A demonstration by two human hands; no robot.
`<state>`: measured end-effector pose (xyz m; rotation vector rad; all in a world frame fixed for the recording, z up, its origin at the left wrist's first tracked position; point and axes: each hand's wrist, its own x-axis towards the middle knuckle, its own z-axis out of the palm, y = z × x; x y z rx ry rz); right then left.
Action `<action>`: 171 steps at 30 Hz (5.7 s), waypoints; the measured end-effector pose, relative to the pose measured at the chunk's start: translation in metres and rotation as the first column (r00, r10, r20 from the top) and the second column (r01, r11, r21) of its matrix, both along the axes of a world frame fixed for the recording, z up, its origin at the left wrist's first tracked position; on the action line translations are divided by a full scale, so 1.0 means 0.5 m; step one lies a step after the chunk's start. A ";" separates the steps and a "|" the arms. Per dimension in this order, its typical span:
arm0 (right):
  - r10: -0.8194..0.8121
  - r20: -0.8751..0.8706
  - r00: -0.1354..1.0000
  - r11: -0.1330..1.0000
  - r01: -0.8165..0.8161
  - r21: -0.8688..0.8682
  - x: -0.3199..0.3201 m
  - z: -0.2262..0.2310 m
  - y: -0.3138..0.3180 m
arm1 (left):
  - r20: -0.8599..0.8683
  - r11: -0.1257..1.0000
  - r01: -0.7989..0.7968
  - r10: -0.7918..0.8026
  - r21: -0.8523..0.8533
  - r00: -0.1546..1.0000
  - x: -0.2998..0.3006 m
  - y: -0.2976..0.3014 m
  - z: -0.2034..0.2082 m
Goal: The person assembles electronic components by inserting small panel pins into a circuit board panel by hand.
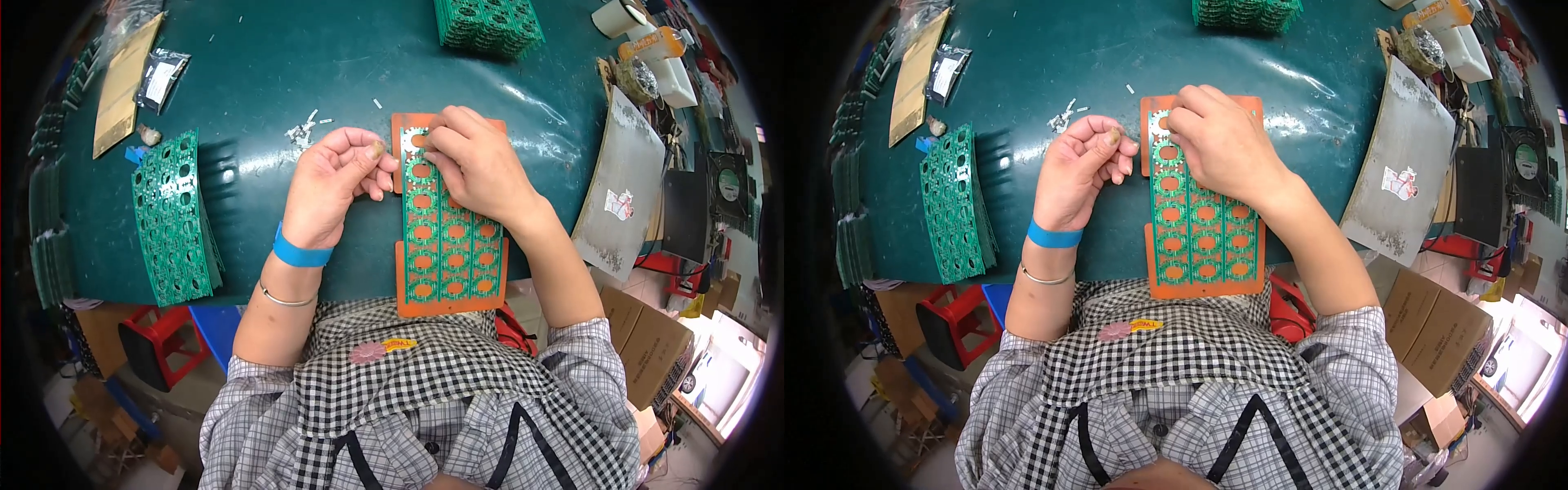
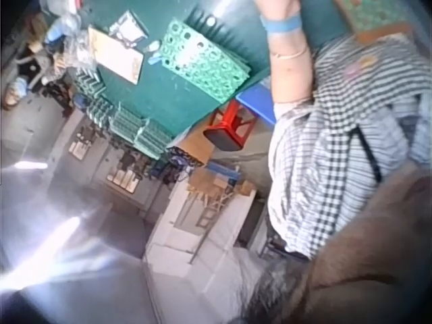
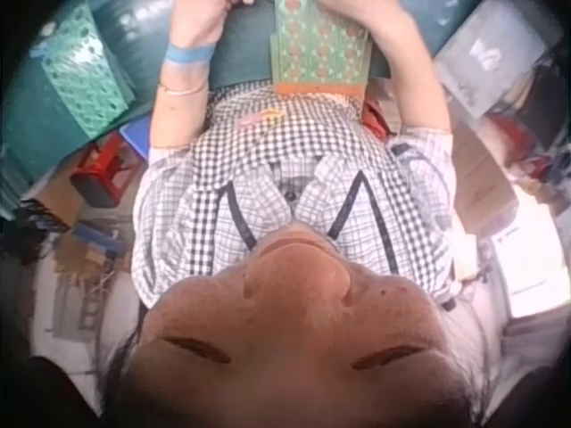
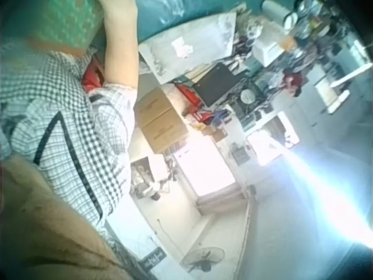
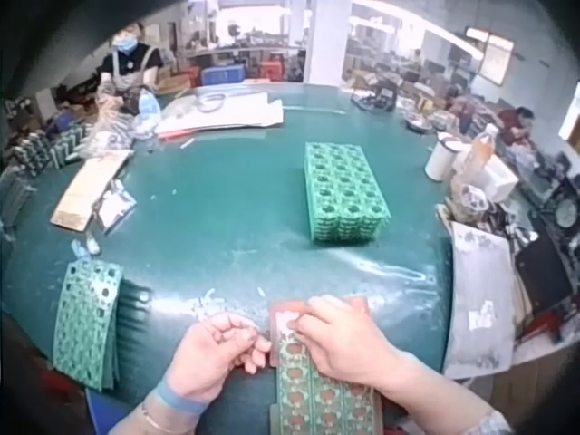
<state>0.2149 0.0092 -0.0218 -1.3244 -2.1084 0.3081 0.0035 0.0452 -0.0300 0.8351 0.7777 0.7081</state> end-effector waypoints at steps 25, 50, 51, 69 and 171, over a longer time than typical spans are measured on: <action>-0.062 -0.251 0.966 0.987 0.096 0.125 -0.080 0.040 -0.016 | 0.301 0.983 0.005 0.052 -0.185 0.952 0.003 -0.006 -0.018; -0.133 -0.153 0.979 0.919 0.064 -0.389 -0.011 0.029 -0.058 | 0.087 0.989 -0.136 0.141 -0.058 0.986 0.001 -0.003 -0.007; -0.113 -0.141 0.984 0.942 0.060 -0.331 -0.010 0.026 -0.058 | 0.086 0.990 -0.131 0.135 -0.059 0.987 0.001 -0.003 -0.007; -0.107 -0.090 0.990 0.908 0.060 -0.415 -0.007 0.037 -0.060 | 0.089 0.990 -0.126 0.132 -0.069 0.987 0.000 -0.003 -0.009; -0.221 -0.497 0.839 0.961 0.100 -0.258 -0.045 0.059 -0.112 | 0.033 0.987 0.081 -0.086 0.140 0.996 -0.002 -0.027 0.063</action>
